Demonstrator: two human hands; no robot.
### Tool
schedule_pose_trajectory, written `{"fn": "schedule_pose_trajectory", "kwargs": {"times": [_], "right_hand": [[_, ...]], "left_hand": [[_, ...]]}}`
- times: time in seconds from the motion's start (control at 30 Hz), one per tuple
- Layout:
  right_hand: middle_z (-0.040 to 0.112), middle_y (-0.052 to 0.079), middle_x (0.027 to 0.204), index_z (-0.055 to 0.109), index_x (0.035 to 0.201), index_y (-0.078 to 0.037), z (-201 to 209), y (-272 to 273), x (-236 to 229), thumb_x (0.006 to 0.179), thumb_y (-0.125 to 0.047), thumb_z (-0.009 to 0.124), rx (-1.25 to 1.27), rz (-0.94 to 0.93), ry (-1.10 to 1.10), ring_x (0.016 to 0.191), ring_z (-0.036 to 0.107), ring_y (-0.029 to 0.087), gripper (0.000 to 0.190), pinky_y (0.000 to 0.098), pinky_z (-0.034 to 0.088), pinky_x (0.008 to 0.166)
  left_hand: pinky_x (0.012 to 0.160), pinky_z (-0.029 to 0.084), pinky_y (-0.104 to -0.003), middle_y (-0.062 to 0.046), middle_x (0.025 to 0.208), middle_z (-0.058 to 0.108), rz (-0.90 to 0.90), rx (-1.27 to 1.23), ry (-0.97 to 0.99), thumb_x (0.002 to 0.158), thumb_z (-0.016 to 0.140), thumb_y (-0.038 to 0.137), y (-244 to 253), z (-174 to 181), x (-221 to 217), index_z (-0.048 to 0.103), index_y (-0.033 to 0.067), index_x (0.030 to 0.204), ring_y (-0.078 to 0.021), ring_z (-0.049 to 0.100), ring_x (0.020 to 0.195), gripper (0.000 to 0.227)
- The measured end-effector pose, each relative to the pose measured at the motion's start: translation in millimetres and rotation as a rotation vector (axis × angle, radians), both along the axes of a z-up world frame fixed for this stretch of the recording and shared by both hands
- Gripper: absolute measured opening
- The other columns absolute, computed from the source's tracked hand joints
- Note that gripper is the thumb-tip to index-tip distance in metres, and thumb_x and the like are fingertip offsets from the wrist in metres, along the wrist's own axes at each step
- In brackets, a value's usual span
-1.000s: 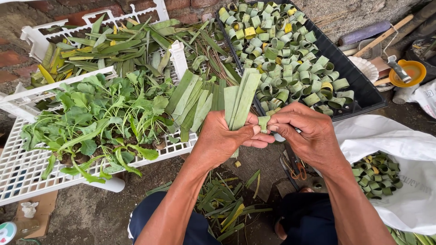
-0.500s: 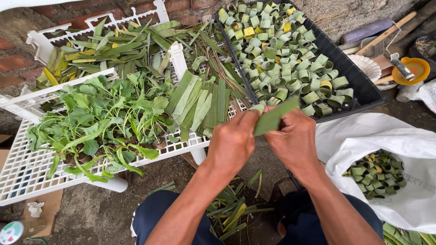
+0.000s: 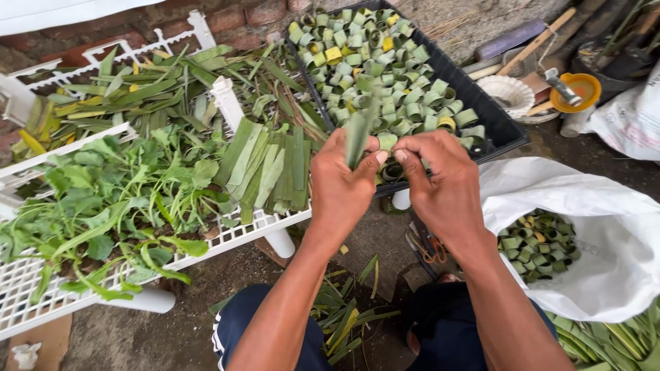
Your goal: The person wraps small sections of plant matter into packets using green leaves, securing them with thin wooden pins and cutting the ends with a knife.
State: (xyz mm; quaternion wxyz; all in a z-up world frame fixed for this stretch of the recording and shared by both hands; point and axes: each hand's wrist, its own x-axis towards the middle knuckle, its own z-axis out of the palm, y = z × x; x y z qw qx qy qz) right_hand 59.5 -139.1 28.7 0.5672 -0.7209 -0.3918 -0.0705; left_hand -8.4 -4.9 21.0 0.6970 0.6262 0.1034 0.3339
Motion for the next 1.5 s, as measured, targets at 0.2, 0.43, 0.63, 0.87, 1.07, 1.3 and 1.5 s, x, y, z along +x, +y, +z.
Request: {"fn": "schedule_pose_trajectory", "kwargs": {"times": [0.2,0.43,0.63,0.87,1.07,1.3,1.5], "right_hand": [[0.07,0.01,0.088,0.079,0.103,-0.009,-7.6,-23.1,17.6,0.1,-0.001,0.075,-0.099,-0.084,-0.077,0.085,0.07,0.027,0.01,0.0434,0.054,0.087],[0.066,0.009,0.089,0.069,0.113,0.0,-24.2,-32.5,36.5,0.112,-0.004,0.062,0.275,-0.198,0.256,0.082,0.066,0.014,0.008,0.0288,0.058,0.084],[0.061,0.014,0.09,0.059,0.115,0.005,-22.4,-25.0,29.9,0.112,0.003,0.052,0.222,-0.107,0.139,0.069,0.057,0.015,0.008,0.0299,0.053,0.065],[0.06,0.01,0.092,0.063,0.129,0.002,-19.2,-3.8,13.5,0.104,0.001,0.068,0.217,0.007,0.124,0.051,0.043,0.004,0.026,0.0243,0.042,0.047],[0.065,0.015,0.095,0.069,0.125,0.004,-6.5,16.8,2.8,0.094,0.001,0.08,0.16,0.107,0.077,0.043,0.045,0.006,0.033,0.0248,0.039,0.041],[0.064,0.012,0.099,0.068,0.125,0.006,-19.0,29.9,2.0,0.089,0.002,0.083,0.207,0.156,0.262,0.049,0.041,0.001,0.04,0.0236,0.037,0.041],[0.069,0.015,0.1,0.072,0.112,0.005,-29.1,30.1,7.1,0.088,0.004,0.084,0.219,0.125,0.294,0.055,0.055,0.003,0.027,0.0206,0.049,0.051]], "left_hand": [[0.086,0.054,-0.048,-0.011,0.089,0.06,-0.067,0.25,0.064,0.091,0.067,-0.008,-5.4,-11.3,16.8,0.071,-0.0016,0.099,-0.0233,0.063,0.079,0.011],[0.039,0.055,-0.025,-0.02,0.067,0.065,-0.208,-0.31,0.119,0.095,0.066,-0.001,6.0,-31.2,35.6,0.06,-0.0137,0.113,-0.0214,0.068,0.048,0.023],[0.044,0.065,-0.033,-0.026,0.086,0.069,-0.348,-0.31,0.087,0.099,0.063,0.001,3.2,-12.0,15.2,0.056,-0.011,0.11,-0.0281,0.073,0.054,0.018],[0.034,0.06,-0.032,-0.026,0.08,0.07,-0.36,-0.289,0.175,0.093,0.07,-0.001,0.7,-14.8,-18.3,0.059,-0.0107,0.099,-0.0269,0.069,0.044,0.016],[0.031,0.059,-0.031,-0.027,0.078,0.07,-0.301,-0.194,0.172,0.095,0.069,0.0,7.5,-21.2,-39.0,0.06,-0.0102,0.097,-0.0276,0.068,0.043,0.013],[0.03,0.054,-0.025,-0.025,0.073,0.07,-0.237,-0.106,0.196,0.093,0.071,-0.001,16.4,-16.8,-50.4,0.064,-0.0095,0.093,-0.023,0.066,0.041,0.011],[0.028,0.053,-0.024,-0.025,0.073,0.07,-0.236,-0.152,0.205,0.094,0.07,0.001,23.7,-18.9,-51.2,0.064,-0.0094,0.095,-0.0211,0.065,0.039,0.012]]}}
